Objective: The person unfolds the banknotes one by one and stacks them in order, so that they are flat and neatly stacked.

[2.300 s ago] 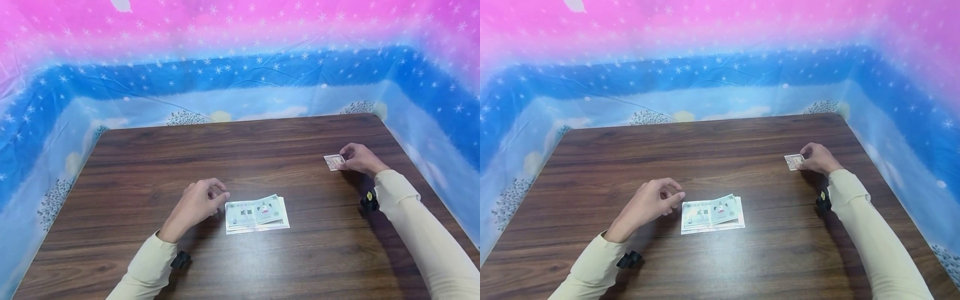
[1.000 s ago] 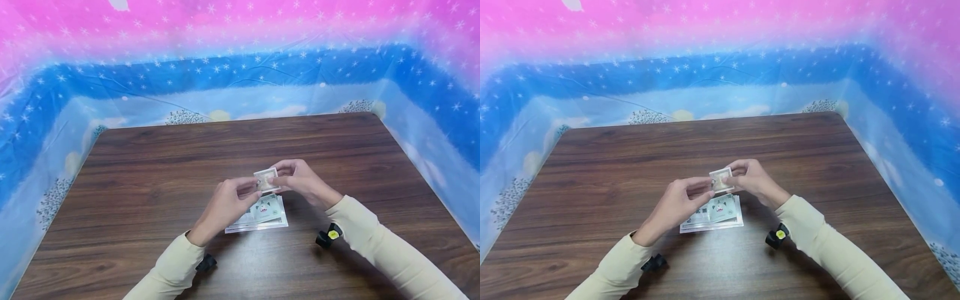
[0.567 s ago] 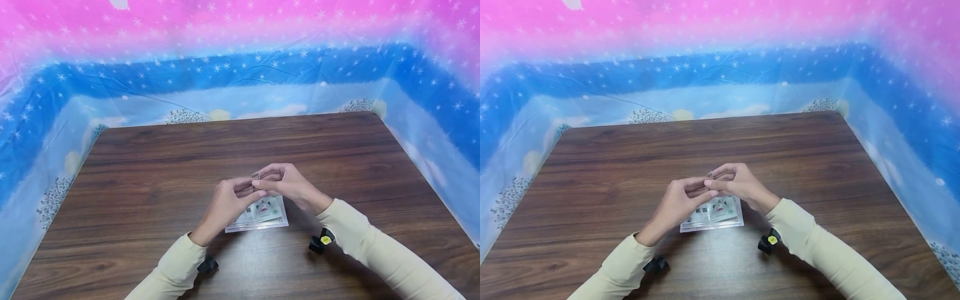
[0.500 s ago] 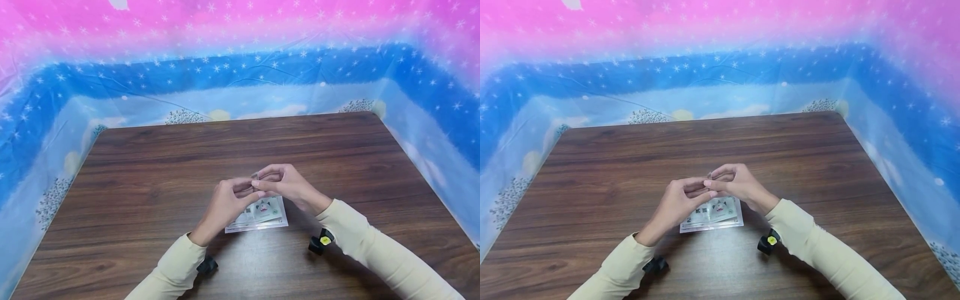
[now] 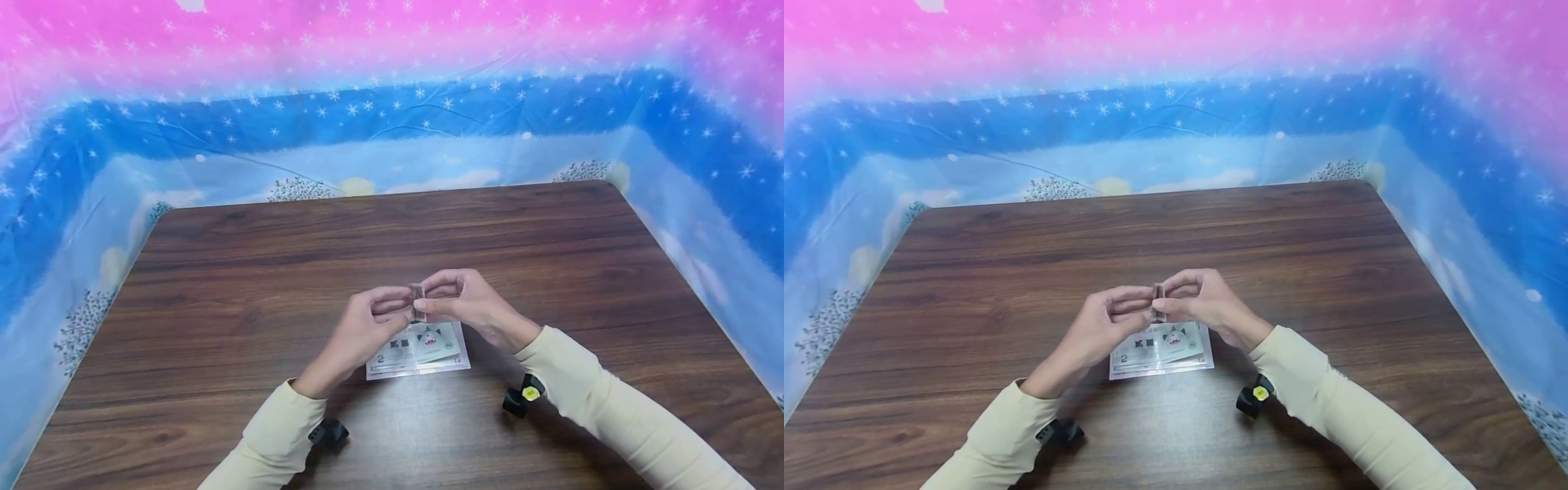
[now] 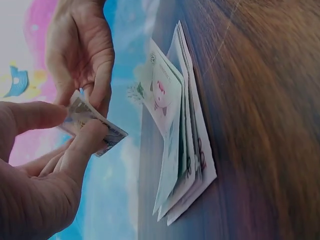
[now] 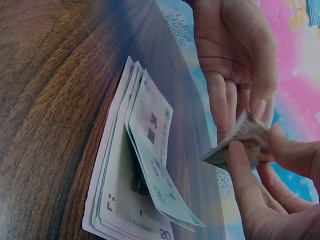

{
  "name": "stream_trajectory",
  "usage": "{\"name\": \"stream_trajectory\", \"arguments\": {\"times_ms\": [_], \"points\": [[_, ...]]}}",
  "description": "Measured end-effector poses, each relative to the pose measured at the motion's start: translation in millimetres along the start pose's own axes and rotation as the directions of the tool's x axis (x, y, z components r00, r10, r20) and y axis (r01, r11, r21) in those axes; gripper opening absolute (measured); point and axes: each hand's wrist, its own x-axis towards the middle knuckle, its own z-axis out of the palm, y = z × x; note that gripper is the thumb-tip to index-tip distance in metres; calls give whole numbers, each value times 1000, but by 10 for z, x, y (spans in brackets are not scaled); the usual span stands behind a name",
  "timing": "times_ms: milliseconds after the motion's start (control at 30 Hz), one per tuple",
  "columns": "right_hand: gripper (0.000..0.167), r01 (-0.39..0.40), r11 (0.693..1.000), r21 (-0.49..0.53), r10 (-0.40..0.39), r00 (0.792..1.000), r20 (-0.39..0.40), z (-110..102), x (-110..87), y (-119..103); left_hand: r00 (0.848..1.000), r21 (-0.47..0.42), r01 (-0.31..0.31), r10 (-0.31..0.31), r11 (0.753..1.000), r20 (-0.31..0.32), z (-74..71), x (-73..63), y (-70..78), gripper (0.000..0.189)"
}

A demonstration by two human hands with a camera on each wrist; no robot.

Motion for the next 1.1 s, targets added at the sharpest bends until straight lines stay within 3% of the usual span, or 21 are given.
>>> {"name": "stream_trajectory", "arguments": {"times_ms": [267, 400, 467, 567, 667, 800, 1100], "points": [[34, 3, 996, -94, -6, 1000, -31, -41, -53, -16, 994, 72, -6, 14, 997, -105, -73, -27, -10, 31], [30, 17, 982, -189, -27, 998, -51, -64, -78, 17, 997, 106, 44, -37, 993, -67, -162, -62, -16, 29], [25, 45, 959, -280, -62, 997, -50, -72, -85, 42, 997, 156, 72, -69, 985, -21, -208, -80, -23, 29], [19, 114, 886, -450, -137, 990, -19, -67, -82, 88, 994, 308, 81, -100, 948, 48, -266, -95, -46, 29], [17, 170, 783, -598, -188, 982, 34, -44, -73, 134, 992, 489, 34, -89, 871, 89, -296, -100, -81, 27], [21, 187, 678, -711, -192, 979, 75, 3, -61, 192, 991, 620, -7, -76, 785, 107, -292, -109, -125, 28], [36, 131, 516, -846, -179, 983, 44, 41, -64, 243, 993, 712, 3, -88, 702, 82, -277, -95, -175, 28]]}}
